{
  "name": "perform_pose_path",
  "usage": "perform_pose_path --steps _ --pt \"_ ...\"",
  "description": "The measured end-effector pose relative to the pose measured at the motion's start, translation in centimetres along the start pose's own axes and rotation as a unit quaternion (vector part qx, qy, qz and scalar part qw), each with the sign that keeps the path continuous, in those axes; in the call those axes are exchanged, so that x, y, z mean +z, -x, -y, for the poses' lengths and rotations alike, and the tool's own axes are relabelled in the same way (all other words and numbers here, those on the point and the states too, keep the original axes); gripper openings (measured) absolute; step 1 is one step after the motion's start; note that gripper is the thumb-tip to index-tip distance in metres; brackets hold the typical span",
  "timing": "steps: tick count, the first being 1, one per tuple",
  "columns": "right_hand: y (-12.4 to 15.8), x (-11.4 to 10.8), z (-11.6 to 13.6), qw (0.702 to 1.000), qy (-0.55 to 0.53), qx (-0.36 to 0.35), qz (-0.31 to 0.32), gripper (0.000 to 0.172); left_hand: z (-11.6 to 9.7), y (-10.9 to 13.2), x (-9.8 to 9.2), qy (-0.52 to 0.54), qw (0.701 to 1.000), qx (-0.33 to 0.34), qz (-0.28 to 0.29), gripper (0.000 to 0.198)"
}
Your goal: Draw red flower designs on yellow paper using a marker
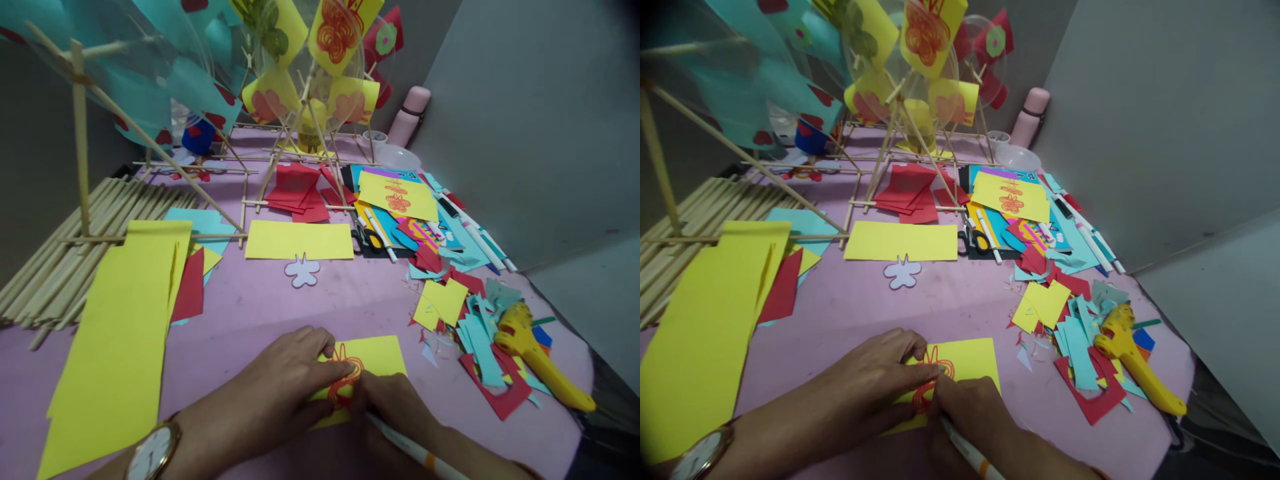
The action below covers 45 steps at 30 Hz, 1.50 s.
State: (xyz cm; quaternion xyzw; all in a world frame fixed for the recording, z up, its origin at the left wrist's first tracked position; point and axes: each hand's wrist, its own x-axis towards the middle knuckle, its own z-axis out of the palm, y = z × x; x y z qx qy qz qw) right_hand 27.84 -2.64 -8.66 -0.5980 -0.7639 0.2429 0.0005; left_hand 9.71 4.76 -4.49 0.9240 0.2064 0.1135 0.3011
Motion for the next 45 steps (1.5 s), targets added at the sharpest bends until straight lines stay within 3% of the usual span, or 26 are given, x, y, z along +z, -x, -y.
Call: perform_pose_path --steps 14,17,21,24,31,45 --pt "0.2 -1.9 0.3 0.996 -0.063 0.019 0.052 0.014 -0.1 0.0 -0.1 0.004 1.000 -0.004 0.003 0.026" --pt "0.8 -2.2 0.3 0.991 -0.133 0.011 0.010 0.014 -0.3 -0.1 -0.2 0.000 1.000 -0.015 0.012 0.026" --pt "2.0 -3.0 0.3 0.962 -0.256 -0.011 -0.098 0.014 -0.6 -0.2 -0.6 -0.008 0.998 -0.038 0.043 0.030" --pt "2.2 -3.5 0.4 0.946 -0.302 -0.005 -0.120 0.012 -0.6 -0.2 -0.7 -0.008 0.997 -0.045 0.057 0.031" --pt "1.7 -4.7 1.0 0.966 -0.248 0.066 -0.039 0.011 -0.5 -0.3 -0.6 -0.013 0.997 -0.043 0.060 0.027" --pt "1.1 -3.4 0.4 0.985 -0.165 0.043 -0.036 0.008 -0.6 -0.3 -0.8 -0.002 0.998 -0.039 0.058 0.029"
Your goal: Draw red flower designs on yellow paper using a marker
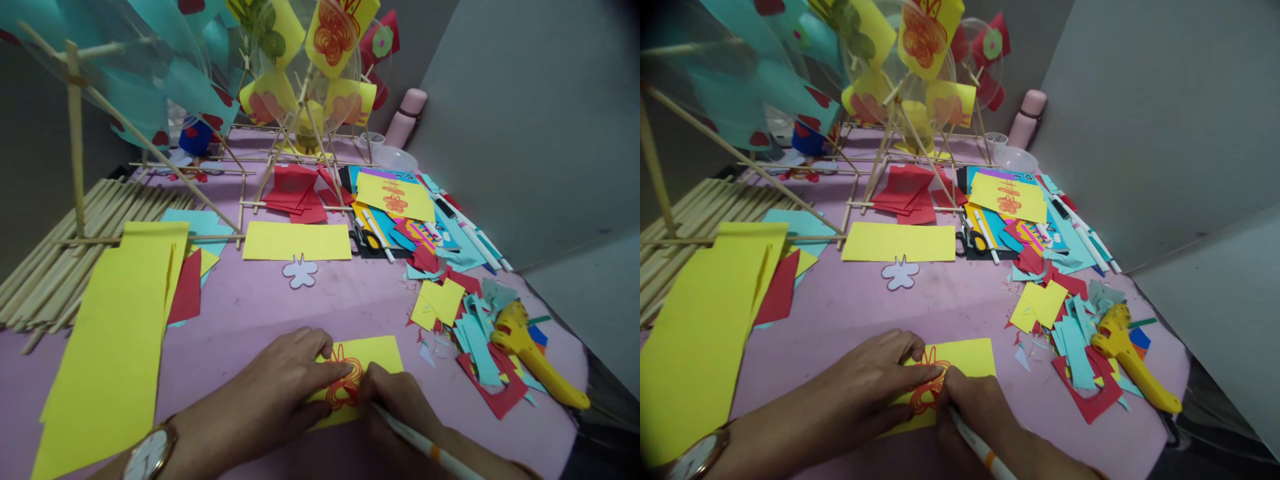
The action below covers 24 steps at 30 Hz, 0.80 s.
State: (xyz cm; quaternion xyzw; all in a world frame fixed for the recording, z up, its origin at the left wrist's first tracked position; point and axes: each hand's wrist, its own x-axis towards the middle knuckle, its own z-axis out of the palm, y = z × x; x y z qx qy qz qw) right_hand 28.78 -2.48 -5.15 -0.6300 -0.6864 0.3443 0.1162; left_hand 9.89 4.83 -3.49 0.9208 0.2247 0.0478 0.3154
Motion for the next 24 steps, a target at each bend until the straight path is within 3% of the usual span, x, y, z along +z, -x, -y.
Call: perform_pose_path --steps 4,10,24 --pt "-0.1 0.1 0.0 1.000 0.014 0.010 0.019 0.008 -0.1 0.0 0.0 -0.004 1.000 -0.002 0.006 0.027" --pt "0.4 -0.7 1.0 1.000 -0.001 0.025 -0.015 0.009 0.0 0.0 0.0 -0.003 1.000 0.007 -0.021 0.034" --pt "0.8 -1.0 1.0 0.998 -0.058 0.018 -0.011 0.014 -0.2 -0.1 -0.3 -0.005 1.000 -0.006 0.009 0.029"
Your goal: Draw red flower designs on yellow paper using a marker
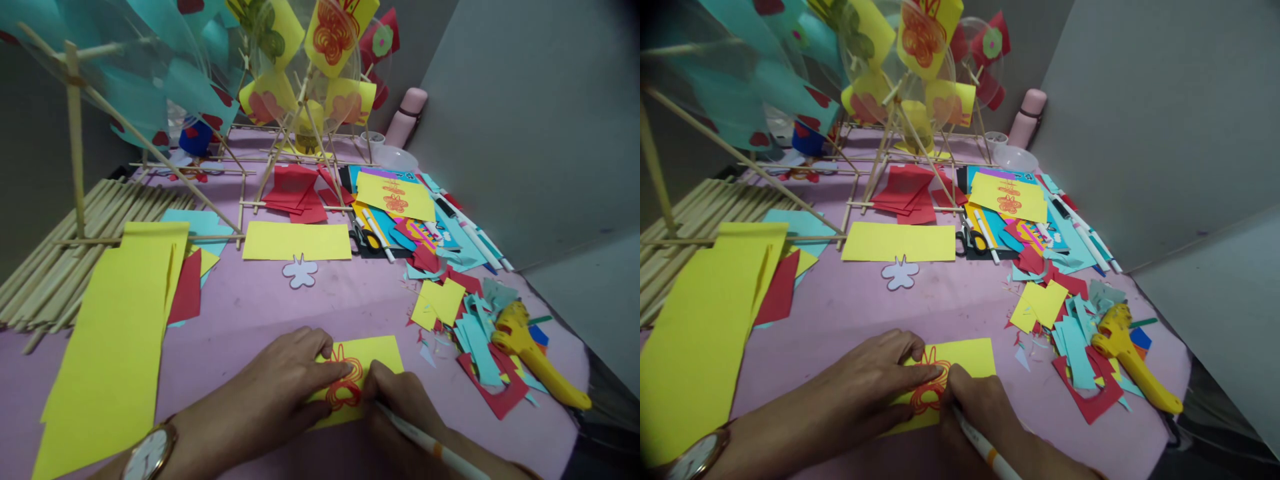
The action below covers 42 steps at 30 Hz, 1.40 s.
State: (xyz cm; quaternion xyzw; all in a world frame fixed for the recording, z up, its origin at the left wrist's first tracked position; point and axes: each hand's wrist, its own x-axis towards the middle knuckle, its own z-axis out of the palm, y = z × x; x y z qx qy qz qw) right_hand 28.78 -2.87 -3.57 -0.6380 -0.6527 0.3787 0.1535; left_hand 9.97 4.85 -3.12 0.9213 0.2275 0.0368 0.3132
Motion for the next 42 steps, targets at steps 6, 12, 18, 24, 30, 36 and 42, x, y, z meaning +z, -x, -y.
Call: perform_pose_path --steps 6,12,18,24,30,36,42 --pt "0.2 -0.2 0.2 0.999 -0.037 -0.025 -0.005 0.014 0.2 0.0 0.2 0.002 1.000 0.000 -0.006 0.029" --pt "0.2 0.4 -0.6 0.998 -0.056 -0.030 -0.015 0.015 0.3 0.1 0.5 -0.003 1.000 0.002 -0.007 0.031" --pt "0.2 1.2 -1.3 0.997 -0.056 -0.029 -0.049 0.015 0.4 0.0 0.6 -0.007 1.000 0.003 -0.012 0.029" --pt "0.2 1.1 -1.6 0.998 -0.047 -0.023 -0.037 0.014 0.4 0.1 0.4 -0.001 1.000 0.002 -0.008 0.033" --pt "0.3 1.0 -1.4 0.998 -0.041 -0.027 -0.027 0.016 0.3 0.1 0.5 -0.004 1.000 0.000 -0.003 0.029" --pt "0.1 1.0 -1.3 1.000 -0.021 0.007 0.006 0.017 0.3 0.0 0.3 0.005 1.000 0.001 -0.004 0.029" --pt "-0.7 1.1 -1.1 0.998 -0.008 0.002 0.059 0.019 0.2 0.2 0.4 0.009 1.000 0.000 -0.005 0.030"
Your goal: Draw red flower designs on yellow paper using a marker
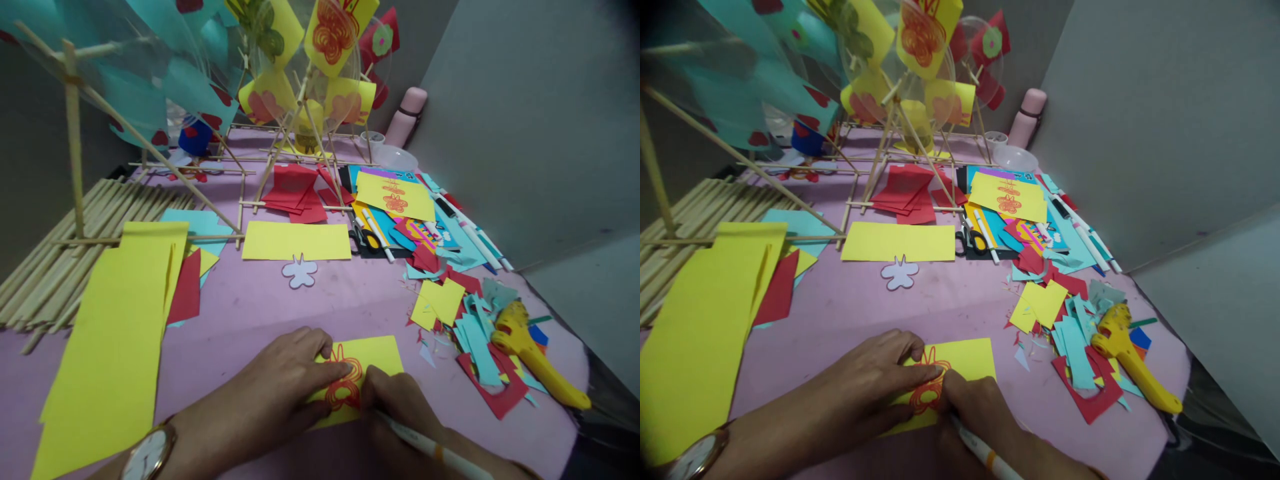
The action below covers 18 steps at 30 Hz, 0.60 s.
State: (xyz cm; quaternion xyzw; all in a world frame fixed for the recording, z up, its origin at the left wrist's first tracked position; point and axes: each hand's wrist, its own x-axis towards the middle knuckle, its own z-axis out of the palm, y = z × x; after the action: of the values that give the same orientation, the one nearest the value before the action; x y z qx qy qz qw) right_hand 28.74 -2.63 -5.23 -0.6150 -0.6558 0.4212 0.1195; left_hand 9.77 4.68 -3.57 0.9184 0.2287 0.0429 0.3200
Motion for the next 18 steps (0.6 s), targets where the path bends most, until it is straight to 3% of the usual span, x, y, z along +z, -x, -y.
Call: perform_pose_path --steps 5,11,18 --pt "0.49 -0.11 0.38 0.997 -0.041 0.005 -0.059 0.016 0.06 -0.24 -0.04 -0.004 1.000 -0.002 -0.002 0.029" --pt "0.81 -0.23 0.62 0.995 -0.065 -0.008 -0.072 0.013 0.08 -0.23 0.10 -0.010 1.000 -0.001 -0.001 0.027" --pt "0.50 0.08 0.58 0.997 -0.004 0.022 -0.068 0.012 0.01 -0.15 0.02 -0.006 1.000 0.010 -0.014 0.026"
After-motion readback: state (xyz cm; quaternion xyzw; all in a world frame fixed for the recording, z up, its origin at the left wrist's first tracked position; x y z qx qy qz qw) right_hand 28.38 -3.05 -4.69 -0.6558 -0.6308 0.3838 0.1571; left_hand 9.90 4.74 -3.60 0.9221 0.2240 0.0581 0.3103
